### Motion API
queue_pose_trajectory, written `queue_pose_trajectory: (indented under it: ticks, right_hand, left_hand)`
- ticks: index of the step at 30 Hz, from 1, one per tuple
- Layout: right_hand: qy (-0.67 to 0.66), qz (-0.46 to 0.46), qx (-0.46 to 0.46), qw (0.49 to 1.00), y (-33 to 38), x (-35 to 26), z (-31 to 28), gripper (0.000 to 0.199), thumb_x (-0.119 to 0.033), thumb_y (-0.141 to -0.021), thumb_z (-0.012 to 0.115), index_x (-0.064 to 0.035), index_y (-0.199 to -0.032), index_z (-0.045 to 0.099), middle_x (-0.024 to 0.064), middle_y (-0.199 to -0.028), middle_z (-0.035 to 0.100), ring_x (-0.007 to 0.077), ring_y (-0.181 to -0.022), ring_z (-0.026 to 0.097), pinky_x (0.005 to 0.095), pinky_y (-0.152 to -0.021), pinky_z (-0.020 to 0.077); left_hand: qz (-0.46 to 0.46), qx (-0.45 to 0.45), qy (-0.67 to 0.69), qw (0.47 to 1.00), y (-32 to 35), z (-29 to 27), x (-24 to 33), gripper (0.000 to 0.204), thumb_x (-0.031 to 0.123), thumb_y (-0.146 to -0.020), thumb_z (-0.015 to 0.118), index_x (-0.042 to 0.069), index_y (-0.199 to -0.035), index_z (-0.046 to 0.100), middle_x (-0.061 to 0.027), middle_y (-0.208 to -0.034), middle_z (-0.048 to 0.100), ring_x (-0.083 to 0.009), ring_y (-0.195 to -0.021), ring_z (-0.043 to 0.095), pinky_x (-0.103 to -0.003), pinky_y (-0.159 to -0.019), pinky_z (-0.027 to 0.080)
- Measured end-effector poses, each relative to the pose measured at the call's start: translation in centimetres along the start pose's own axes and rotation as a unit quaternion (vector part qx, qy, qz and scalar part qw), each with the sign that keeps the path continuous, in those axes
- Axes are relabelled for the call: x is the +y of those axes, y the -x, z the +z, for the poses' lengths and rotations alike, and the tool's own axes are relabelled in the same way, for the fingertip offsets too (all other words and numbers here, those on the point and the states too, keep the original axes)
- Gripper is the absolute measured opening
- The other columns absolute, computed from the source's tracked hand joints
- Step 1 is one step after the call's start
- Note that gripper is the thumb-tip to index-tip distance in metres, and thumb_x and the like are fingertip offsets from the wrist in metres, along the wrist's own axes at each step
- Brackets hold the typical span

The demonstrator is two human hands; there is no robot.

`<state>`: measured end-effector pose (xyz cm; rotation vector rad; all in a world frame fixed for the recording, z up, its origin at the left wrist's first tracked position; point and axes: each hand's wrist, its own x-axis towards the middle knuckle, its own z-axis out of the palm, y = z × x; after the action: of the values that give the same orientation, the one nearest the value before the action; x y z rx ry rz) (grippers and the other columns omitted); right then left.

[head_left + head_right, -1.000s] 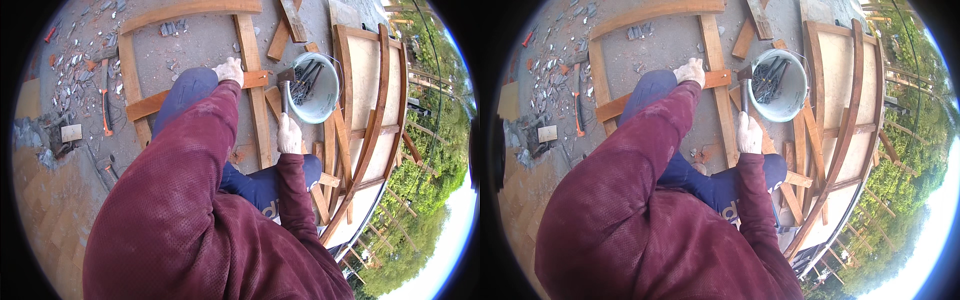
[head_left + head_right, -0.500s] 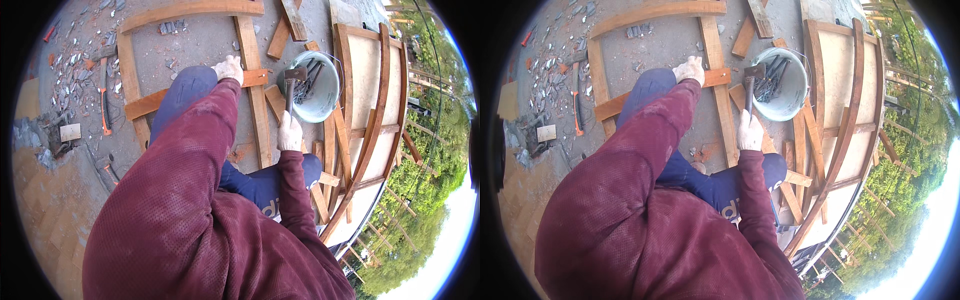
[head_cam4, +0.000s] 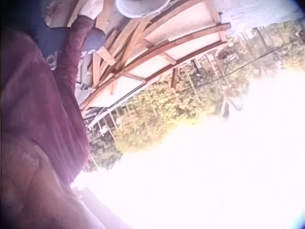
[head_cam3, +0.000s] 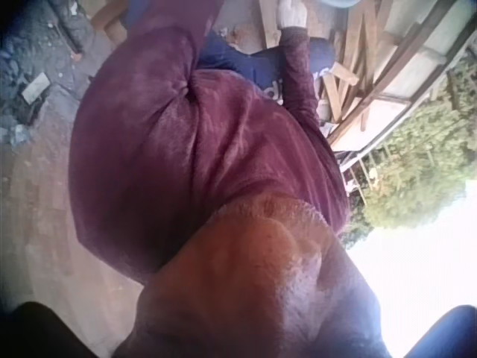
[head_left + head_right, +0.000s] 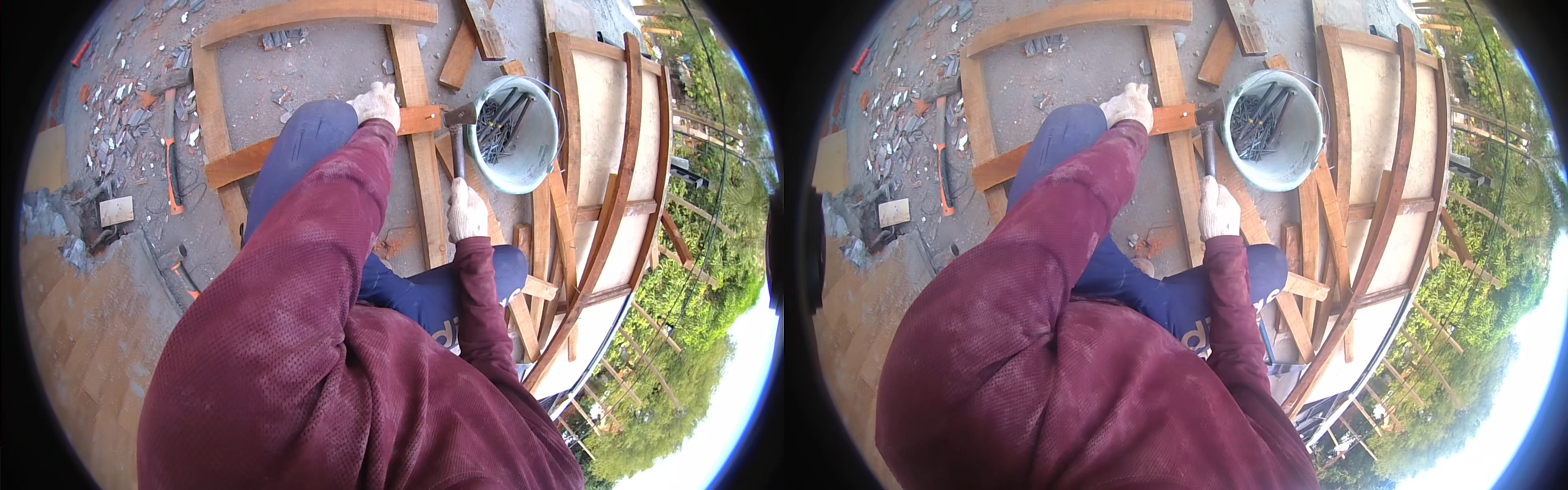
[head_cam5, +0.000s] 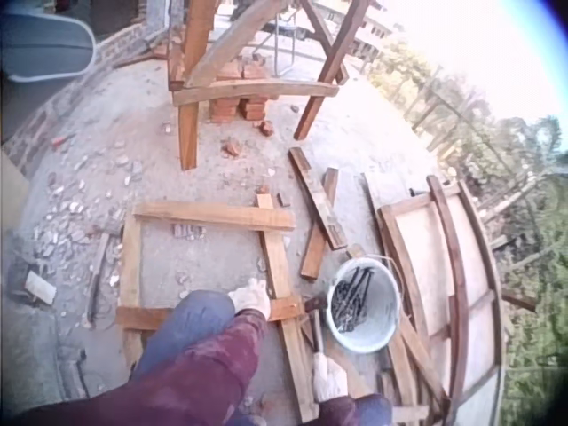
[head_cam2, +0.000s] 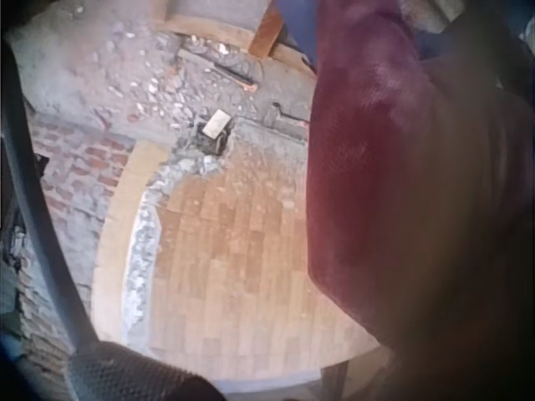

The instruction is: The person assembles a wooden frame by arranging planks on the floor, positioning nails, and hammering them to join the pieces. They repeatedly pick up planks, align them, and secure the joints with a hammer and nails.

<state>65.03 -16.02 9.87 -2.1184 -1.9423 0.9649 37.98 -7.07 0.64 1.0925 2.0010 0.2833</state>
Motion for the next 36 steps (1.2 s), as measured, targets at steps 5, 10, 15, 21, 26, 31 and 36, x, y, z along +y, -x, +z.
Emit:
queue_pose_trajectory:
  ticks: [5,10,15,21,26,31,36]
  right_hand:
    - [-0.415,-0.227,0.05,0.88,1.2,-16.0,-11.0,0.045,-0.047,-0.108,0.052,-0.0024,-0.109,0.058,0.0029,-0.075,0.057,0.0133,-0.067,0.056,0.0253,-0.057,0.0477]
    - [-0.492,-0.529,0.066,0.688,-0.6,-16.6,-11.7,0.063,-0.068,-0.098,0.055,-0.0071,-0.114,0.06,0.0076,-0.079,0.058,0.0207,-0.064,0.061,0.0401,-0.059,0.0558]
    - [0.013,-0.061,0.051,0.997,1.3,-0.1,3.6,0.043,-0.04,-0.105,0.057,0.0007,-0.098,0.067,0.0309,-0.082,0.066,0.0515,-0.083,0.065,0.0499,-0.072,0.0511]
    - [-0.192,-0.093,0.078,0.974,3.5,-5.7,-3.4,0.029,-0.027,-0.103,0.061,0.0019,-0.105,0.063,0.0227,-0.073,0.062,0.036,-0.063,0.061,0.0428,-0.063,0.0487]
    - [-0.19,-0.057,0.055,0.979,3.7,-3.7,-1.0,0.029,-0.027,-0.105,0.056,-0.0004,-0.096,0.063,0.0181,-0.071,0.06,0.026,-0.06,0.059,0.0408,-0.061,0.048]
    - [-0.173,-0.098,0.066,0.978,3.5,-3.3,1.7,0.043,-0.037,-0.11,0.042,-0.005,-0.089,0.061,0.0158,-0.075,0.058,0.0263,-0.062,0.06,0.0402,-0.064,0.0492]
    - [-0.143,-0.092,0.083,0.982,2.7,-4.0,1.2,0.032,-0.03,-0.106,0.054,-0.0002,-0.097,0.063,0.0297,-0.081,0.063,0.0469,-0.082,0.066,0.0484,-0.071,0.0502]
  left_hand:
    - [0.002,0.104,0.02,0.994,-3.6,3.6,-4.8,0.049,0.049,-0.107,0.037,0.009,-0.128,0.057,-0.0285,-0.114,0.072,-0.0481,-0.115,0.066,-0.056,-0.103,0.046]
    - [0.098,-0.044,-0.037,0.994,-1.3,0.3,-2.6,0.04,0.039,-0.105,0.045,0.01,-0.131,0.055,-0.0248,-0.127,0.065,-0.0455,-0.116,0.066,-0.055,-0.103,0.048]
    - [0.025,0.032,0.06,0.997,-3.8,3.0,-4.9,0.036,0.037,-0.106,0.045,0.011,-0.128,0.058,-0.0248,-0.128,0.064,-0.0456,-0.116,0.066,-0.057,-0.101,0.049]
    - [-0.118,0.061,0.031,0.991,-0.3,-2.1,1.5,0.055,0.052,-0.104,0.044,0.01,-0.134,0.064,-0.0246,-0.13,0.067,-0.0449,-0.123,0.062,-0.05,-0.105,0.048]
    - [0.259,0.333,0.233,0.876,2.3,-16.0,-1.9,0.051,0.048,-0.101,0.057,0.006,-0.127,0.068,-0.0184,-0.125,0.071,-0.0334,-0.116,0.068,-0.04,-0.101,0.051]
    - [0.04,0.066,-0.047,0.996,0.0,-8.6,-18.6,0.066,0.059,-0.105,0.034,0.01,-0.139,0.062,-0.0205,-0.139,0.063,-0.0389,-0.133,0.056,-0.047,-0.11,0.044]
    - [0.004,-0.033,-0.162,0.986,4.7,-8.4,-14.5,0.061,0.06,-0.104,0.031,0.02,-0.137,0.065,-0.016,-0.134,0.067,-0.0405,-0.127,0.061,-0.049,-0.107,0.048]
